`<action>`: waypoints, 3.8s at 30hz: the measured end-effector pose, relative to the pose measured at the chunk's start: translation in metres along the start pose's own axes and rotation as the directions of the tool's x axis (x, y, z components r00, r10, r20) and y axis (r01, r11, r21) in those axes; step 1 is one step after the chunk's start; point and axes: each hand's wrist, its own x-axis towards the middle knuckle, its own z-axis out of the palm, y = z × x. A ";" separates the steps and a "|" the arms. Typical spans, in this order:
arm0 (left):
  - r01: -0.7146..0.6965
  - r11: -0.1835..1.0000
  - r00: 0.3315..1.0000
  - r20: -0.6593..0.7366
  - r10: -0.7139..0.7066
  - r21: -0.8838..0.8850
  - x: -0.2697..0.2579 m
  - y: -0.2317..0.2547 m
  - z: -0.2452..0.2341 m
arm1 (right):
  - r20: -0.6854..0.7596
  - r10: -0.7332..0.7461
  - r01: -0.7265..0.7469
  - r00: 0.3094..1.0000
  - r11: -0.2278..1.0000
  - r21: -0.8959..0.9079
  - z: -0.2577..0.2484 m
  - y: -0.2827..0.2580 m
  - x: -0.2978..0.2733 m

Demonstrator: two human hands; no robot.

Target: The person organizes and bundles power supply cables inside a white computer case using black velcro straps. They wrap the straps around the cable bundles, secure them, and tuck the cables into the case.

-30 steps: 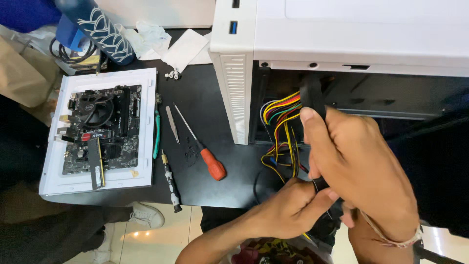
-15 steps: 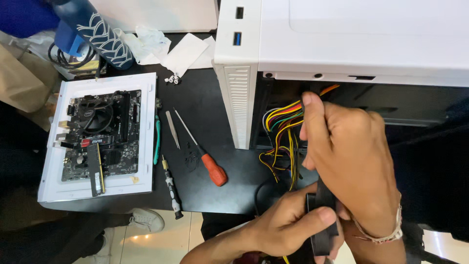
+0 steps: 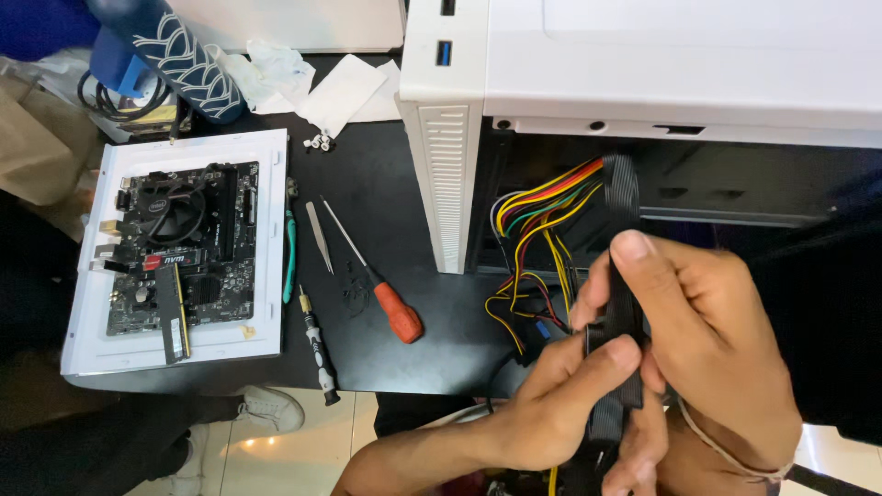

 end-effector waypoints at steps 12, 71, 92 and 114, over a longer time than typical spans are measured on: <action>0.211 0.973 0.975 0.052 -0.217 0.095 -0.028 0.032 0.003 | -0.020 0.152 -0.144 0.988 0.869 -0.473 0.012 -0.053 0.024; -0.156 0.512 0.848 -0.151 0.507 0.845 0.005 0.068 0.017 | -0.507 -0.534 0.525 0.677 0.833 -0.176 0.049 0.006 -0.015; -0.249 0.967 0.948 -0.190 0.255 0.058 0.042 0.100 0.040 | -0.325 -0.751 0.534 0.574 0.645 -0.547 0.051 0.045 -0.033; -0.262 0.741 0.830 -0.247 0.500 0.618 0.017 0.080 0.006 | -0.322 -0.668 0.552 0.671 0.740 -0.385 0.020 0.028 -0.012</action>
